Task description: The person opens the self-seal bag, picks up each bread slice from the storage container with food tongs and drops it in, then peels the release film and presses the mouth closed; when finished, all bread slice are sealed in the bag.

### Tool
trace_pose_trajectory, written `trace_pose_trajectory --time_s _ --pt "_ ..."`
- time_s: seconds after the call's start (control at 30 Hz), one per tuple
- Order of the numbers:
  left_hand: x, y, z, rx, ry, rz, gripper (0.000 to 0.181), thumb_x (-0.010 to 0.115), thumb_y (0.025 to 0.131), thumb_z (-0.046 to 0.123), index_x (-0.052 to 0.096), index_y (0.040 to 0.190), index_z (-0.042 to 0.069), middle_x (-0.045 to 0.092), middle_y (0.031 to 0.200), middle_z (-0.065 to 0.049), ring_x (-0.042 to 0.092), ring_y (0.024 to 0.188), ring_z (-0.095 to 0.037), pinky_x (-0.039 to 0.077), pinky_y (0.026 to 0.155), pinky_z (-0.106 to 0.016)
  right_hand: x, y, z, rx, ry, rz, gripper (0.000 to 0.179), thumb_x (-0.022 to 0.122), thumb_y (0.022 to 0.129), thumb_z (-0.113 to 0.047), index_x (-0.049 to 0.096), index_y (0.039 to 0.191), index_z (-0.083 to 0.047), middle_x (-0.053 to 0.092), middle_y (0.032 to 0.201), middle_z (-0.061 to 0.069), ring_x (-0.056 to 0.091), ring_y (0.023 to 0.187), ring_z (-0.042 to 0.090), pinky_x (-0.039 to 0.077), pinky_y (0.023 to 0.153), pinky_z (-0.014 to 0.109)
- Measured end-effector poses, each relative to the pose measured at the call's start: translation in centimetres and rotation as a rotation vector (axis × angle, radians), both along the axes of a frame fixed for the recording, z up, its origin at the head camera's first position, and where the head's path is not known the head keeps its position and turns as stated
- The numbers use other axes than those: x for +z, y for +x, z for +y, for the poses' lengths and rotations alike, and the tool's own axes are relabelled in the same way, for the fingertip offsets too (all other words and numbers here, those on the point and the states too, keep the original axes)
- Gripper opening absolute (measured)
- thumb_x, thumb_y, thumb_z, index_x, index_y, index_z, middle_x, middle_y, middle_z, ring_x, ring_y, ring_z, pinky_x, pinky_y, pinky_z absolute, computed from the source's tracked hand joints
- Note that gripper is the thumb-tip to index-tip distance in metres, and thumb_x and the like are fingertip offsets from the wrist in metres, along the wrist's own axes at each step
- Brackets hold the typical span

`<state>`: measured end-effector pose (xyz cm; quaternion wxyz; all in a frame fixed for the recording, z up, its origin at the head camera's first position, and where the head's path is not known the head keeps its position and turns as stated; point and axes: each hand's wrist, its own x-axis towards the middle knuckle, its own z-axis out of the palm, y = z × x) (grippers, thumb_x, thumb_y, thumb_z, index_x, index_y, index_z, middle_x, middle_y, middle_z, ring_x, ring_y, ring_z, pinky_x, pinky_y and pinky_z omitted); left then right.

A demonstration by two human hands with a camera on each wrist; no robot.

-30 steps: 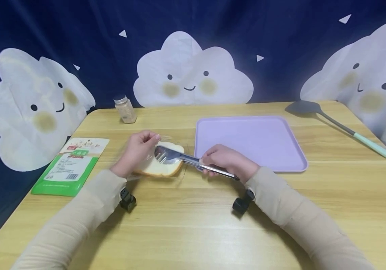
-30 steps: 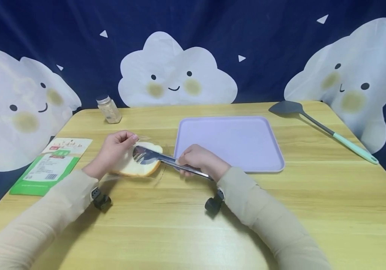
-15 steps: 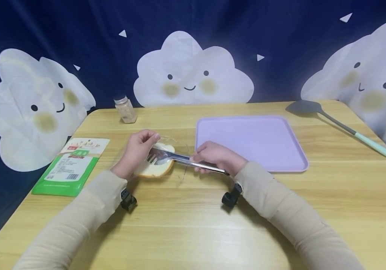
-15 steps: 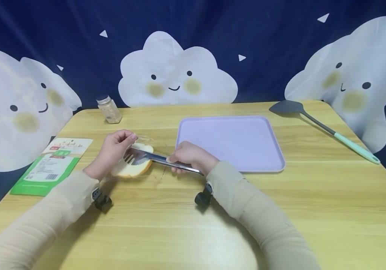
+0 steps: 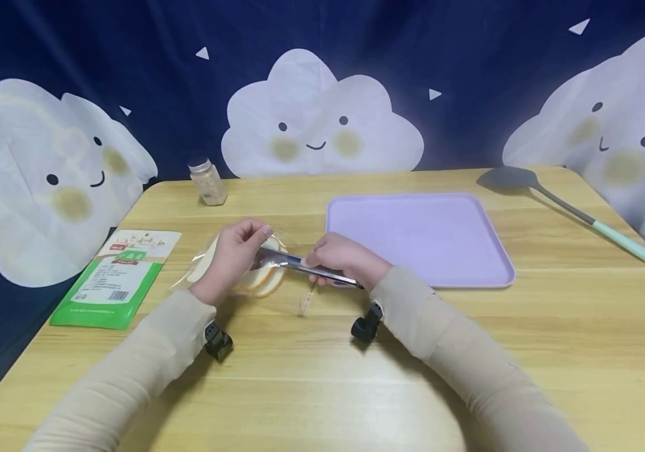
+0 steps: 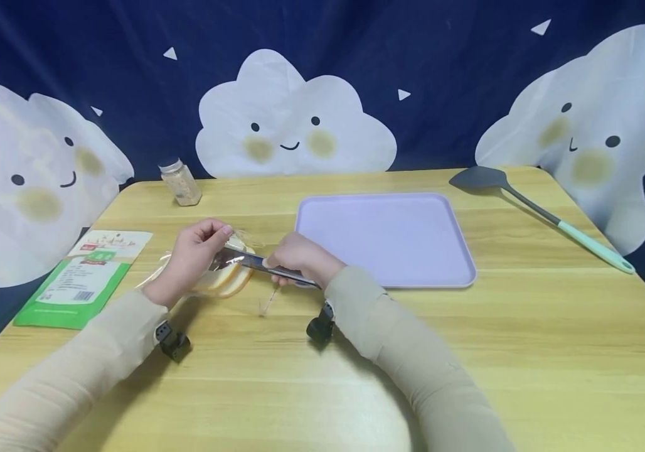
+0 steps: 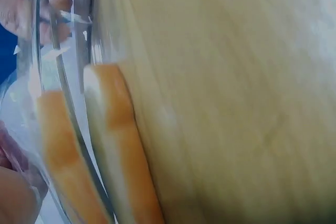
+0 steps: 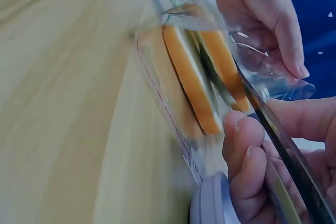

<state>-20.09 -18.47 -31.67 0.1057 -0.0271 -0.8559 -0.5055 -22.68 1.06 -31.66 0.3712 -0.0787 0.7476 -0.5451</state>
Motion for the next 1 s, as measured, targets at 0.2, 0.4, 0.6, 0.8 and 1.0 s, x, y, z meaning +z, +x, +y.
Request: trace_pose_trajectory --time_s 0.2,0.4,0.6,0.8,1.0 --pt "-0.1 -0.1 -0.9 0.076 -0.009 -0.013 0.027 0.057 0.093 0.021 0.063 0.091 -0.005 0.056 0.077 -0.01 0.045 0.067 -0.007 0.039 0.059 -0.018 0.6 -0.4 -2.0 0.033 0.022 0.057 0.012 0.057 0.089 -0.007 0.057 0.086 0.004 0.059 0.062 0.011 0.05 0.045 0.012 0.041 0.042 0.021" --pt "0.8 -0.8 -2.6 0.133 0.0 -0.043 0.029 0.054 0.094 0.028 0.06 0.095 -0.001 0.05 0.072 0.002 0.043 0.059 -0.004 0.039 0.05 -0.017 1.1 -1.2 -2.6 0.07 -0.007 0.009 0.021 0.054 0.091 -0.008 0.058 0.099 0.011 0.057 0.066 0.012 0.05 0.046 0.013 0.043 0.045 0.021" --pt "2.2 -1.5 -3.0 0.147 -0.073 -0.038 0.028 0.053 0.094 0.026 0.06 0.096 -0.001 0.053 0.079 0.0 0.046 0.071 -0.008 0.041 0.06 -0.017 2.2 -2.0 -1.0 0.087 -0.005 -0.013 0.027 0.052 0.092 -0.008 0.056 0.107 0.014 0.057 0.069 0.014 0.05 0.049 0.014 0.043 0.046 0.02" --pt "2.2 -2.3 -3.1 0.105 -0.178 -0.06 0.028 0.052 0.095 0.026 0.061 0.096 -0.001 0.055 0.083 -0.005 0.046 0.075 -0.013 0.041 0.066 -0.021 2.9 -1.6 -0.4 0.1 0.06 0.08 0.025 0.053 0.092 -0.009 0.06 0.103 0.013 0.058 0.066 0.012 0.051 0.049 0.014 0.043 0.047 0.023" --pt "1.9 -2.5 -2.9 0.085 -0.214 -0.058 0.024 0.054 0.094 0.022 0.061 0.091 -0.001 0.056 0.077 -0.005 0.047 0.069 -0.014 0.042 0.06 -0.02 2.9 -1.3 0.5 0.13 0.087 0.141 0.026 0.052 0.092 -0.009 0.062 0.099 0.013 0.058 0.063 0.01 0.05 0.049 0.014 0.043 0.048 0.023"
